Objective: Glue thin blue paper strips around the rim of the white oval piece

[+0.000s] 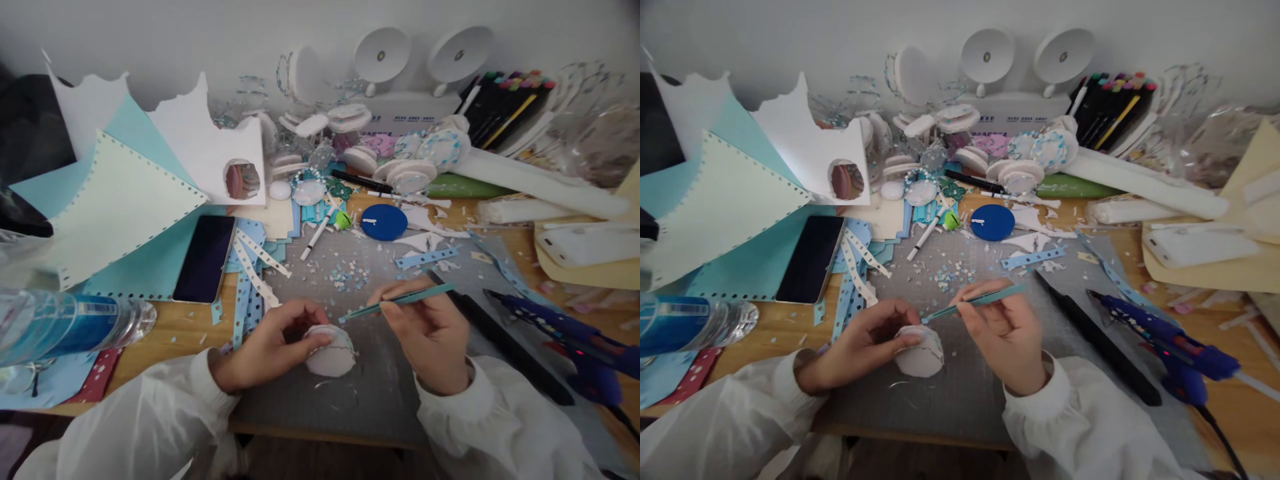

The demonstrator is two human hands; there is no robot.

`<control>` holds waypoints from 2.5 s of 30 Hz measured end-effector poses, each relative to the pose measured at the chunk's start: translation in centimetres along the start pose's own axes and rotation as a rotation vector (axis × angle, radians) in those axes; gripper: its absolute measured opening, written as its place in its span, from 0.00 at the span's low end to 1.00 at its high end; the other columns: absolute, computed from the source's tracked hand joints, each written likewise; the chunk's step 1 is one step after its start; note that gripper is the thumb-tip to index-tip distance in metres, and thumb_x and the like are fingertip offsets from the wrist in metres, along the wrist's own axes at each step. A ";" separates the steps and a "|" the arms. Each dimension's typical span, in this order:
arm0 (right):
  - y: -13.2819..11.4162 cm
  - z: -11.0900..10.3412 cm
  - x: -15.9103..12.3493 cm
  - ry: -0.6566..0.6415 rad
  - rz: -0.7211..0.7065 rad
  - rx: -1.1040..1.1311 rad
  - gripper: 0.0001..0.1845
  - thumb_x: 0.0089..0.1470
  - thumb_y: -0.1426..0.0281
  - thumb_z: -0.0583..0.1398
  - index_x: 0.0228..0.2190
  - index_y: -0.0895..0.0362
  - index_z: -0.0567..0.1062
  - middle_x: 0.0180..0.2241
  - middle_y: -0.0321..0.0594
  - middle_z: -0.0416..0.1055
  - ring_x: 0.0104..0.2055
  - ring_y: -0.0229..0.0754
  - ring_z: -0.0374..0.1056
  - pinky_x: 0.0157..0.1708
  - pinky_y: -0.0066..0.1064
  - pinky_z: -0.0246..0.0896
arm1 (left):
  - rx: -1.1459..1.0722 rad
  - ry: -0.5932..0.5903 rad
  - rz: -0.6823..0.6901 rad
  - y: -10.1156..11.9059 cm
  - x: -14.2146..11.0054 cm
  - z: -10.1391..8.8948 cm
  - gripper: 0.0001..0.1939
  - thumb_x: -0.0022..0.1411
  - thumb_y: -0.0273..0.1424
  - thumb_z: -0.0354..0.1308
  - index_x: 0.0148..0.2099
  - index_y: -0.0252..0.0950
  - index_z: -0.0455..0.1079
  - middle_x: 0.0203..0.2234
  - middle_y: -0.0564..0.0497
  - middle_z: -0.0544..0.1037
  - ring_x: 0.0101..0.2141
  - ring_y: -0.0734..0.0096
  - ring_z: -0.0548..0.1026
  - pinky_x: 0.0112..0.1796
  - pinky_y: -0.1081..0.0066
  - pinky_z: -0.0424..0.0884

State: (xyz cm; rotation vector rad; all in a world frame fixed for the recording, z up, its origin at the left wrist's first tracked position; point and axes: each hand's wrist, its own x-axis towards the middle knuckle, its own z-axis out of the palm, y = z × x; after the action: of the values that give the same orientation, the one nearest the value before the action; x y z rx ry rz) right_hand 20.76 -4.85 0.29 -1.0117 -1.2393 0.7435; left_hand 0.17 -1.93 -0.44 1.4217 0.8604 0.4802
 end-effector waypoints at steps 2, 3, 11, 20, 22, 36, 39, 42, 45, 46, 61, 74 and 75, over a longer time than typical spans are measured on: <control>-0.1 0.1 -0.1 -0.045 0.012 0.011 0.07 0.53 0.79 0.60 0.33 0.55 0.74 0.30 0.37 0.70 0.33 0.38 0.73 0.32 0.29 0.73 | -0.106 0.022 -0.033 -0.3 0.1 0.1 0.11 0.59 0.36 0.61 0.40 0.34 0.67 0.30 0.53 0.71 0.29 0.76 0.69 0.29 0.78 0.65; -0.1 0.1 -0.2 -0.067 0.019 0.013 0.07 0.53 0.78 0.60 0.33 0.55 0.73 0.30 0.37 0.70 0.33 0.38 0.72 0.32 0.29 0.73 | -0.143 0.031 -0.046 -0.4 0.1 0.1 0.12 0.58 0.35 0.62 0.40 0.34 0.67 0.30 0.53 0.72 0.29 0.76 0.70 0.30 0.78 0.66; 0.1 0.2 -0.5 -0.134 0.032 -0.033 0.05 0.55 0.74 0.61 0.34 0.53 0.72 0.31 0.38 0.71 0.33 0.40 0.73 0.31 0.31 0.74 | -0.231 0.049 -0.040 -0.3 0.3 0.0 0.11 0.55 0.33 0.65 0.37 0.33 0.70 0.27 0.51 0.74 0.27 0.76 0.71 0.29 0.77 0.67; 0.2 0.2 -0.4 -0.133 -0.008 -0.055 0.05 0.55 0.75 0.60 0.33 0.53 0.72 0.30 0.37 0.71 0.33 0.40 0.73 0.32 0.31 0.74 | -0.236 0.067 -0.027 -0.2 0.3 0.1 0.11 0.54 0.33 0.66 0.35 0.32 0.71 0.26 0.52 0.74 0.26 0.77 0.70 0.27 0.79 0.66; 0.2 0.2 -0.5 -0.136 -0.013 -0.053 0.05 0.55 0.74 0.61 0.34 0.53 0.72 0.30 0.38 0.71 0.33 0.40 0.72 0.31 0.31 0.74 | -0.244 0.074 -0.039 -0.1 0.3 0.1 0.11 0.54 0.34 0.66 0.35 0.32 0.71 0.25 0.52 0.74 0.25 0.78 0.70 0.26 0.79 0.66; 0.4 0.3 -0.4 -0.134 -0.012 -0.011 0.07 0.55 0.78 0.59 0.35 0.55 0.72 0.31 0.39 0.70 0.35 0.41 0.72 0.34 0.32 0.73 | -0.320 0.110 -0.041 0.0 0.6 0.1 0.11 0.52 0.32 0.67 0.35 0.31 0.72 0.27 0.51 0.76 0.27 0.76 0.73 0.27 0.79 0.68; 0.5 0.3 -0.5 -0.119 -0.015 -0.001 0.09 0.54 0.79 0.59 0.36 0.55 0.73 0.32 0.38 0.70 0.36 0.39 0.72 0.35 0.31 0.73 | -0.349 0.121 -0.036 0.0 0.6 0.1 0.10 0.51 0.31 0.68 0.34 0.31 0.73 0.27 0.51 0.77 0.27 0.77 0.73 0.27 0.79 0.68; 0.6 0.4 -0.6 -0.104 0.011 0.007 0.08 0.55 0.78 0.59 0.36 0.54 0.73 0.32 0.38 0.70 0.36 0.39 0.72 0.36 0.31 0.72 | -0.395 0.128 -0.052 -0.1 0.6 0.0 0.10 0.50 0.30 0.68 0.33 0.31 0.72 0.26 0.52 0.78 0.26 0.78 0.74 0.27 0.80 0.69; 0.7 0.4 -0.7 -0.079 0.062 0.026 0.07 0.55 0.77 0.60 0.35 0.54 0.74 0.32 0.38 0.71 0.36 0.39 0.72 0.36 0.31 0.72 | -0.430 0.126 -0.073 -0.1 0.5 0.0 0.10 0.49 0.29 0.69 0.32 0.31 0.72 0.26 0.52 0.79 0.25 0.79 0.74 0.26 0.80 0.69; 0.8 0.3 -0.7 -0.063 0.077 0.029 0.06 0.55 0.76 0.60 0.34 0.54 0.74 0.32 0.38 0.71 0.36 0.39 0.72 0.36 0.30 0.72 | -0.431 0.127 -0.080 -0.2 0.5 -0.1 0.10 0.49 0.29 0.69 0.31 0.31 0.72 0.25 0.52 0.79 0.25 0.79 0.74 0.26 0.81 0.69; 0.4 0.5 -0.8 -0.071 0.167 0.058 0.03 0.54 0.72 0.62 0.32 0.52 0.76 0.30 0.37 0.72 0.33 0.39 0.71 0.30 0.29 0.70 | -0.400 0.097 -0.061 -0.3 0.4 0.0 0.09 0.49 0.28 0.69 0.32 0.31 0.73 0.26 0.52 0.79 0.26 0.78 0.75 0.27 0.81 0.70; -0.1 0.3 -0.2 -0.189 -0.061 -0.001 0.12 0.52 0.81 0.60 0.35 0.53 0.74 0.30 0.35 0.72 0.34 0.38 0.71 0.35 0.30 0.69 | -0.385 0.122 -0.073 -0.3 0.6 0.0 0.09 0.49 0.29 0.69 0.32 0.30 0.74 0.23 0.53 0.78 0.23 0.80 0.73 0.24 0.82 0.68; -0.2 0.3 -0.3 -0.202 -0.078 -0.005 0.13 0.52 0.82 0.60 0.36 0.53 0.74 0.31 0.36 0.73 0.34 0.38 0.71 0.35 0.31 0.69 | -0.389 0.124 -0.073 -0.3 0.6 0.0 0.09 0.49 0.29 0.69 0.32 0.30 0.74 0.23 0.53 0.78 0.23 0.81 0.73 0.24 0.82 0.67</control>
State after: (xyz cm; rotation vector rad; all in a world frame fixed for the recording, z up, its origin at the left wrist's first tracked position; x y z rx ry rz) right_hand 20.39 -5.07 0.33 -0.9027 -1.4472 0.7967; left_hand 0.50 -1.55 -0.90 1.0094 0.8602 0.6468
